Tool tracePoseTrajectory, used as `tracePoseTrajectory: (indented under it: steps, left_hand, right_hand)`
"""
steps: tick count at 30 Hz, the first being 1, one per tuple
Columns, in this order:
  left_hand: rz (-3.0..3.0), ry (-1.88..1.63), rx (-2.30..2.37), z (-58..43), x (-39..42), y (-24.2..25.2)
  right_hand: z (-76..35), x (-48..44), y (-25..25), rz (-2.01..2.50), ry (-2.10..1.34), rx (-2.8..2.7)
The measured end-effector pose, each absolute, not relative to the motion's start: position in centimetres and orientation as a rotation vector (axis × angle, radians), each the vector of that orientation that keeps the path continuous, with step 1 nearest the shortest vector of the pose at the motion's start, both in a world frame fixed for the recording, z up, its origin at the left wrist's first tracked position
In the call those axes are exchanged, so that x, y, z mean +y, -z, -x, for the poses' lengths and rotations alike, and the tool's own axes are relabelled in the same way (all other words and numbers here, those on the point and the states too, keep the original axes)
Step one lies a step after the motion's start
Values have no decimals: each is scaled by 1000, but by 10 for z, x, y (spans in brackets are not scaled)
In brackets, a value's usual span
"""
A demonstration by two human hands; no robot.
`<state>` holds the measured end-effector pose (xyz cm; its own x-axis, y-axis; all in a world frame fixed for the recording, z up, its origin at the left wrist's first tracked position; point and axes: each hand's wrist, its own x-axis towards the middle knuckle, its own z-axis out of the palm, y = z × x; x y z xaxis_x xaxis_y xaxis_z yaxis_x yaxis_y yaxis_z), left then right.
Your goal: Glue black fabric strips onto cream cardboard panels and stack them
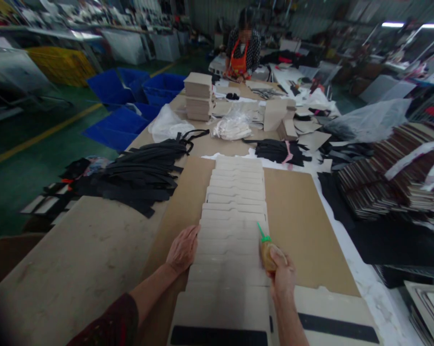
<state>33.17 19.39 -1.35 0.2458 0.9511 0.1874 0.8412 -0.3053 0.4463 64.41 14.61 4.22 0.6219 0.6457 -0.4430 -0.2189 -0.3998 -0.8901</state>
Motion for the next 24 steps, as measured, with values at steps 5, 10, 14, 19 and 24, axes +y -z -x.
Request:
tracePoseTrajectory:
  steps: [5,10,14,19,24]
  left_hand:
    - [-2296,-557,1700,-332,193,13]
    - [-2313,-528,1698,-332,195,15]
    - [-2322,-531,1700,-331,195,17]
    - [-2328,-540,1702,-332,194,16]
    - [-2331,-551,1697,-331,194,17]
  right_hand:
    - [-658,150,-41,1808,-938,-241]
    - [-660,152,-40,1846,-942,-269]
    - [-661,155,-37,1886,-929,-300]
    - [-662,161,-39,1913,-924,-317]
    - [-663,163,-39,1914,-954,-362]
